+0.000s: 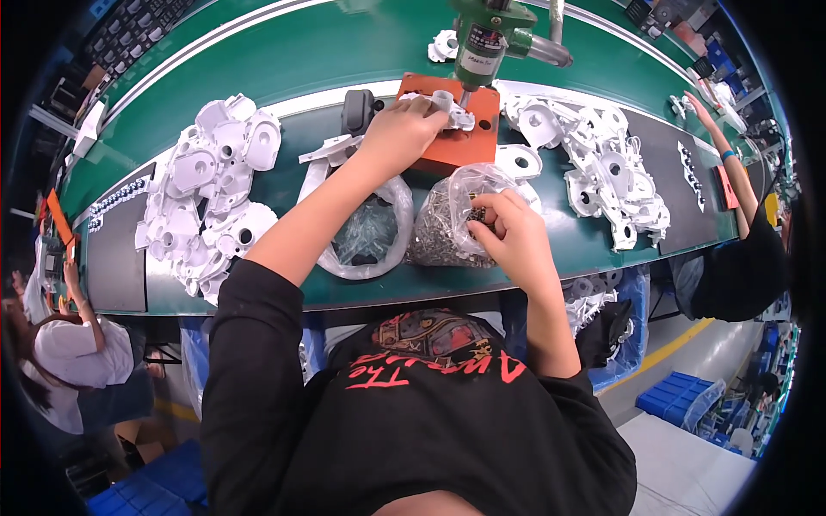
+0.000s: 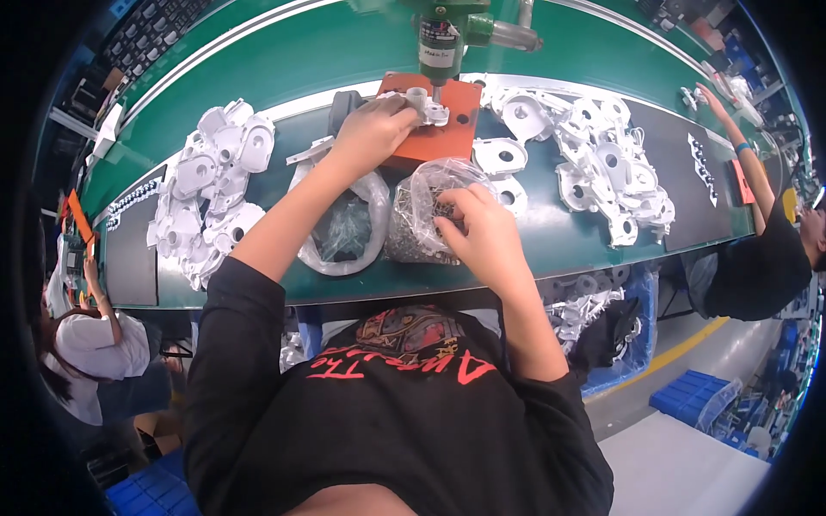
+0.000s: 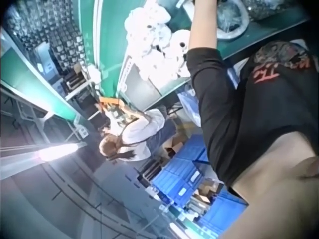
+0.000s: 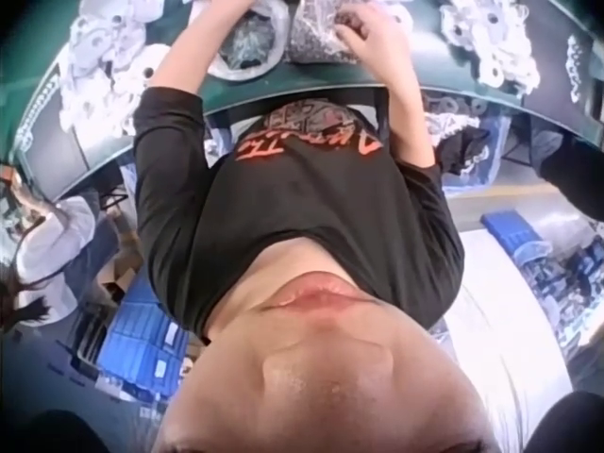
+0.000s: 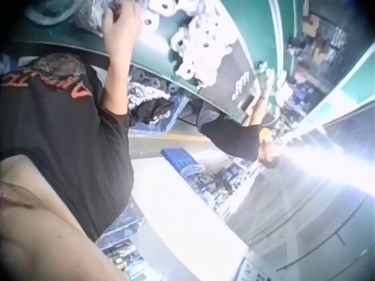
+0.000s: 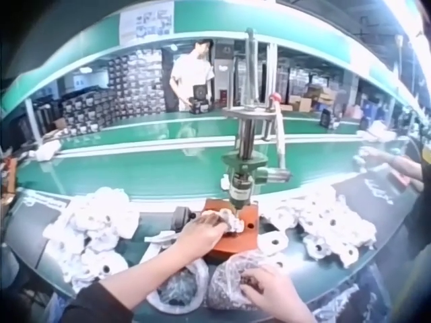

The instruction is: Assembling small white plastic components using a manual press on a production line.

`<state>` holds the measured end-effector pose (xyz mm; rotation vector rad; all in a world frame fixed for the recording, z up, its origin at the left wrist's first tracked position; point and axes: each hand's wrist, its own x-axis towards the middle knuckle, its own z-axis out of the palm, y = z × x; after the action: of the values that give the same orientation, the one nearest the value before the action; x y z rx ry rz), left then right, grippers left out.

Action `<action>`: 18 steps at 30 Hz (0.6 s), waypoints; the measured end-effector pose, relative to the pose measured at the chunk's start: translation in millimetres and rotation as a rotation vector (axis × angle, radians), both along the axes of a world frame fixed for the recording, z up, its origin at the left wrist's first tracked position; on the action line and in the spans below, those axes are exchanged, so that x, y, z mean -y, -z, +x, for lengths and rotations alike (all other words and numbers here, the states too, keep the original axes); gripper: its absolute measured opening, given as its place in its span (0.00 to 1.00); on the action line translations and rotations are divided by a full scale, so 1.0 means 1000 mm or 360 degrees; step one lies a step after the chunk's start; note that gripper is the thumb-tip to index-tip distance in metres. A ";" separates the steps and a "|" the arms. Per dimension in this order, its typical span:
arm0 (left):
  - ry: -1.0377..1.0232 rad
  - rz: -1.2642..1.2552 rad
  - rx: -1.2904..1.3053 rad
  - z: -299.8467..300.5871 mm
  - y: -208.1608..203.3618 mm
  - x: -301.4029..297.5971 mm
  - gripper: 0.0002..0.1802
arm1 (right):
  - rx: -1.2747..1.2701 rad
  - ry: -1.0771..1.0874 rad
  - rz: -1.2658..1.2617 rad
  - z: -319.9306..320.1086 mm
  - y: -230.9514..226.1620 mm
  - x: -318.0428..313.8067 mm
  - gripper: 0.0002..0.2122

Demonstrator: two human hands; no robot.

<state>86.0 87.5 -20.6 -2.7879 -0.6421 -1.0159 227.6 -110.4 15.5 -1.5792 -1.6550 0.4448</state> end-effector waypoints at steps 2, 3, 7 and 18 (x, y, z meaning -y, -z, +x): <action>0.0007 -0.0034 0.0033 -0.001 0.001 0.000 0.05 | -0.0017 0.0016 -0.0006 0.000 0.002 0.000 0.12; 0.0017 -0.0069 0.0070 -0.001 0.002 0.001 0.04 | -0.0019 0.0018 -0.0008 -0.001 0.001 0.000 0.12; 0.0045 -0.0124 0.0071 -0.002 0.000 0.003 0.04 | 0.0010 -0.0010 0.0008 0.000 0.001 0.000 0.12; 0.0141 -0.0079 0.0088 -0.005 0.003 -0.008 0.07 | 0.0063 -0.0016 0.0044 0.000 0.003 -0.001 0.11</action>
<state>80.8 95.2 -23.5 -2.8638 -0.5619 -1.1118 227.4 -109.8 12.9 -1.5690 -1.6927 0.3969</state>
